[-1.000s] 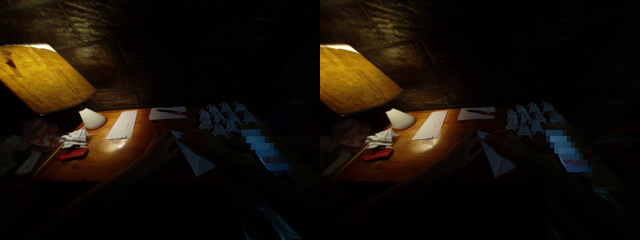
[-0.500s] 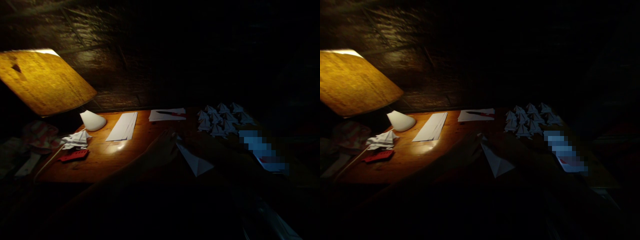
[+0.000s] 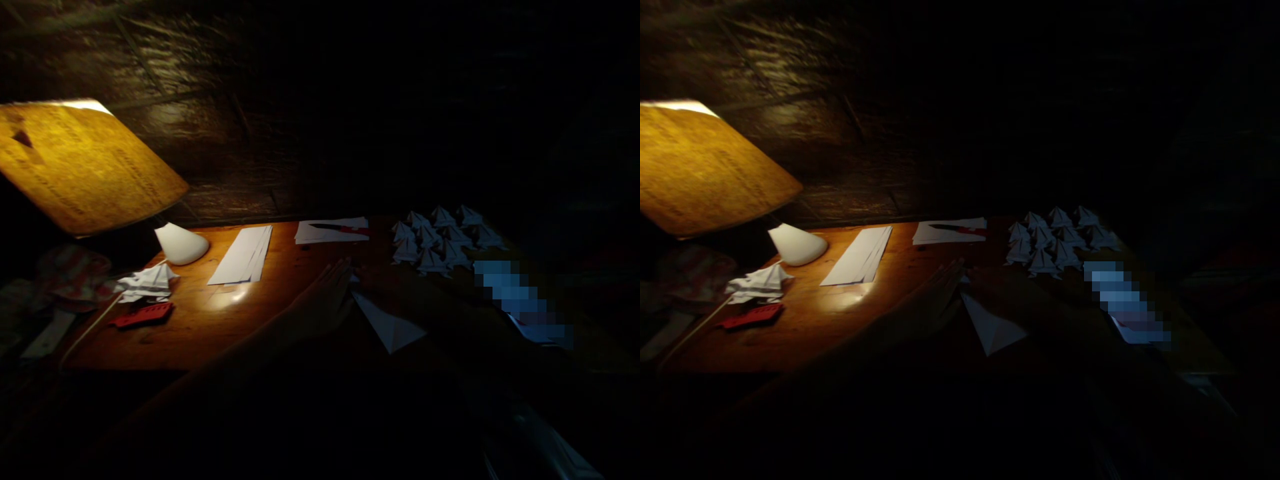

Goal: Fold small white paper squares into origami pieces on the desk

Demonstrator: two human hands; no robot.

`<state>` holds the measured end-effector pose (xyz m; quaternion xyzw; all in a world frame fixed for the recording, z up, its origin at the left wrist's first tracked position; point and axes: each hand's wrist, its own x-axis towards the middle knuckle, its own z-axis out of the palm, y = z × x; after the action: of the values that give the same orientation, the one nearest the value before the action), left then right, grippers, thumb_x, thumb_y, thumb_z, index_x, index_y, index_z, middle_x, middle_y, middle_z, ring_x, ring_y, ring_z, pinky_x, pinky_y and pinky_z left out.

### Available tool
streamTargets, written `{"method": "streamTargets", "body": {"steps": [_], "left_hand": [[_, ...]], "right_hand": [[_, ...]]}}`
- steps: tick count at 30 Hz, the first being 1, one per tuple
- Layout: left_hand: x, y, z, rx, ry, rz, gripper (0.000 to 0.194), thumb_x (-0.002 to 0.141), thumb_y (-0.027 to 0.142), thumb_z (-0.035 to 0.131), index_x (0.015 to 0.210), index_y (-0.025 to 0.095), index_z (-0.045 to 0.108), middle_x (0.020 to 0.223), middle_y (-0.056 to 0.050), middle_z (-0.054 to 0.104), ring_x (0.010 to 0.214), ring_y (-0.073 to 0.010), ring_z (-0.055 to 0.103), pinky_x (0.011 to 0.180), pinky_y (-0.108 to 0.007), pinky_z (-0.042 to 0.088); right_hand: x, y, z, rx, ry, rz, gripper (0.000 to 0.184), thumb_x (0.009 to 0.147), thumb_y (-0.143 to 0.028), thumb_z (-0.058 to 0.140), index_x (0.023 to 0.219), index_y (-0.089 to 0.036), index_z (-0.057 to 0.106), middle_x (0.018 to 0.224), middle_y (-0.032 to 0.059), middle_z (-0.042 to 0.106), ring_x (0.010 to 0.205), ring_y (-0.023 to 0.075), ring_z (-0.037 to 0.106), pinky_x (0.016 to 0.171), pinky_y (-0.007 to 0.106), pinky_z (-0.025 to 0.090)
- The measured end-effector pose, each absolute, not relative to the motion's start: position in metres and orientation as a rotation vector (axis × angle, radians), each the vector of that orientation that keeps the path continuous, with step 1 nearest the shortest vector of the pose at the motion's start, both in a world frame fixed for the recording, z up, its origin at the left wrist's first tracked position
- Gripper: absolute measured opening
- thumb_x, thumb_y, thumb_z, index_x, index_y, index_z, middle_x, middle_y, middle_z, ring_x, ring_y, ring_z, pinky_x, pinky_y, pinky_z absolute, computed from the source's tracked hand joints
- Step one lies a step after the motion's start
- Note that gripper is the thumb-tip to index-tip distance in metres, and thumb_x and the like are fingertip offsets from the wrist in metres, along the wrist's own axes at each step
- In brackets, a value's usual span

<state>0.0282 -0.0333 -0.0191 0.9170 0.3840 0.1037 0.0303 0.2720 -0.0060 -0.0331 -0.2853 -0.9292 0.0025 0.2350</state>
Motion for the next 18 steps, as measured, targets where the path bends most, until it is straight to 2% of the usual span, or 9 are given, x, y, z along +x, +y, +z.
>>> {"method": "streamTargets", "body": {"steps": [6,11,15,18], "left_hand": [[0.031,-0.033,-0.019,2.851,1.215,0.26,0.066,0.099,0.029,0.043,0.157,0.005,0.024,0.169,-0.026,0.02,0.159,-0.0374,0.019,0.128,-0.059,0.024],[0.033,-0.035,-0.013,2.851,1.233,0.228,0.064,0.1,0.028,0.041,0.157,0.004,0.025,0.169,-0.024,0.022,0.158,-0.0368,0.022,0.129,-0.055,0.023],[0.032,-0.033,-0.011,2.889,1.168,0.277,0.062,0.098,0.026,0.042,0.156,0.007,0.029,0.166,-0.022,0.032,0.155,-0.0366,0.031,0.128,-0.053,0.029],[0.033,-0.032,-0.011,2.934,1.15,0.257,0.058,0.099,0.026,0.042,0.152,0.004,0.037,0.161,-0.024,0.039,0.153,-0.039,0.034,0.127,-0.054,0.029]], "right_hand": [[0.274,-0.003,-0.041,-0.705,-2.541,-0.031,0.042,0.106,-0.026,0.047,0.145,-0.018,0.058,0.142,0.0131,0.066,0.126,0.0256,0.067,0.103,0.044,0.056],[0.271,-0.003,-0.044,-0.727,-2.5,-0.056,0.042,0.105,-0.025,0.047,0.144,-0.02,0.059,0.146,0.0127,0.062,0.131,0.0256,0.063,0.104,0.043,0.056],[0.27,-0.008,-0.032,-0.767,-2.507,-0.042,0.044,0.103,-0.024,0.05,0.147,-0.021,0.056,0.148,0.0148,0.061,0.129,0.0272,0.064,0.099,0.044,0.059],[0.27,-0.011,-0.025,-0.779,-2.501,-0.039,0.044,0.102,-0.023,0.053,0.145,-0.018,0.058,0.144,0.0173,0.062,0.129,0.0288,0.063,0.102,0.046,0.058]]}}
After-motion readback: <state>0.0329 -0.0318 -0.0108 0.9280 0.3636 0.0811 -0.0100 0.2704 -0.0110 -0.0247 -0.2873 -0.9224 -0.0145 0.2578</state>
